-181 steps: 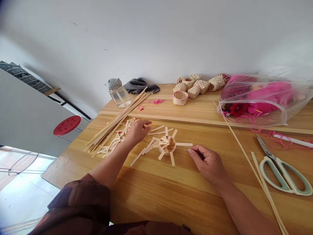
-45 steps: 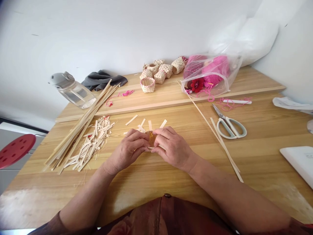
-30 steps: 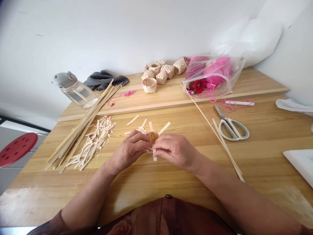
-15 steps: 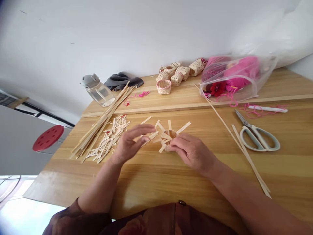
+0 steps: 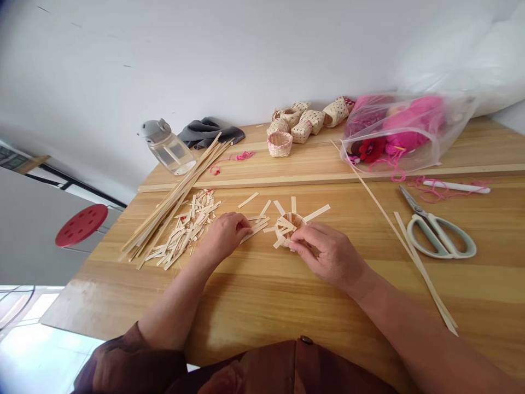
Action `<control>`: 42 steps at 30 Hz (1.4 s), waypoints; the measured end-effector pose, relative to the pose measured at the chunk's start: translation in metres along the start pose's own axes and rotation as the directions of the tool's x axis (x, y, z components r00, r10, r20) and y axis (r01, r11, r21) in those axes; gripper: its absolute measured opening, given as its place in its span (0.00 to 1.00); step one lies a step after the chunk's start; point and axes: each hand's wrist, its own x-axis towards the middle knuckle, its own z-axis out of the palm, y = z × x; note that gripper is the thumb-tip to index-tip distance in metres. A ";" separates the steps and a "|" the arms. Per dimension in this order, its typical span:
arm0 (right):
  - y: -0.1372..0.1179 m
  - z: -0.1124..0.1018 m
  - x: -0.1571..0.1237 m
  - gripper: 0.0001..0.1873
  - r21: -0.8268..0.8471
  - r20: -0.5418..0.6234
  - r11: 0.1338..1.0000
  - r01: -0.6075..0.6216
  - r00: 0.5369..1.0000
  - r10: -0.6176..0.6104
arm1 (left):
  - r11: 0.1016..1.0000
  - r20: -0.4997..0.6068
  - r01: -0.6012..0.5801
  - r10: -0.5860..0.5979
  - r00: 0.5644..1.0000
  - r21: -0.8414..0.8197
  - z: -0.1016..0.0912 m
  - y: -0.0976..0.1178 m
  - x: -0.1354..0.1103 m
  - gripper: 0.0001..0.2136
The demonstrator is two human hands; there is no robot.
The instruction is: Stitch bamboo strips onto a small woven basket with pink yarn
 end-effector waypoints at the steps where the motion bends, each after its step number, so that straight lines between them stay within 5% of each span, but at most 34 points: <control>1: -0.001 0.000 0.000 0.03 0.004 0.003 1.000 0.002 1.000 -0.002 | 1.000 0.002 -0.003 0.003 1.000 -0.003 0.002 0.001 0.000 0.02; 7: -0.001 0.000 -0.001 0.03 0.038 0.023 0.999 -0.017 1.000 0.016 | 1.000 -0.003 -0.026 0.026 1.000 -0.011 -0.003 0.001 0.000 0.04; 11: -0.001 0.002 -0.001 0.03 0.070 0.021 0.997 -0.028 0.999 0.026 | 0.981 -0.175 -0.104 0.075 0.982 -0.165 -0.014 0.004 -0.005 0.03; 15: -0.002 0.003 -0.001 0.07 0.091 0.011 0.993 -0.074 0.997 0.073 | 0.850 -0.412 -0.400 0.247 0.877 -0.342 -0.020 0.018 -0.016 0.04; 19: -0.005 0.003 -0.002 0.13 0.129 0.033 0.969 -0.211 0.977 0.208 | 0.737 -0.413 -0.609 0.476 0.776 -0.295 -0.013 0.033 -0.025 0.11; 31: -0.007 0.007 -0.006 0.20 0.150 0.050 0.968 -0.203 0.979 0.197 | 0.736 -0.361 -0.643 0.670 0.649 0.212 -0.007 0.031 -0.027 0.11; 42: -0.009 0.007 -0.006 0.18 0.123 0.065 0.979 -0.165 0.985 0.158 | 0.754 -0.388 -0.645 0.635 0.668 0.126 0.003 0.029 -0.025 0.14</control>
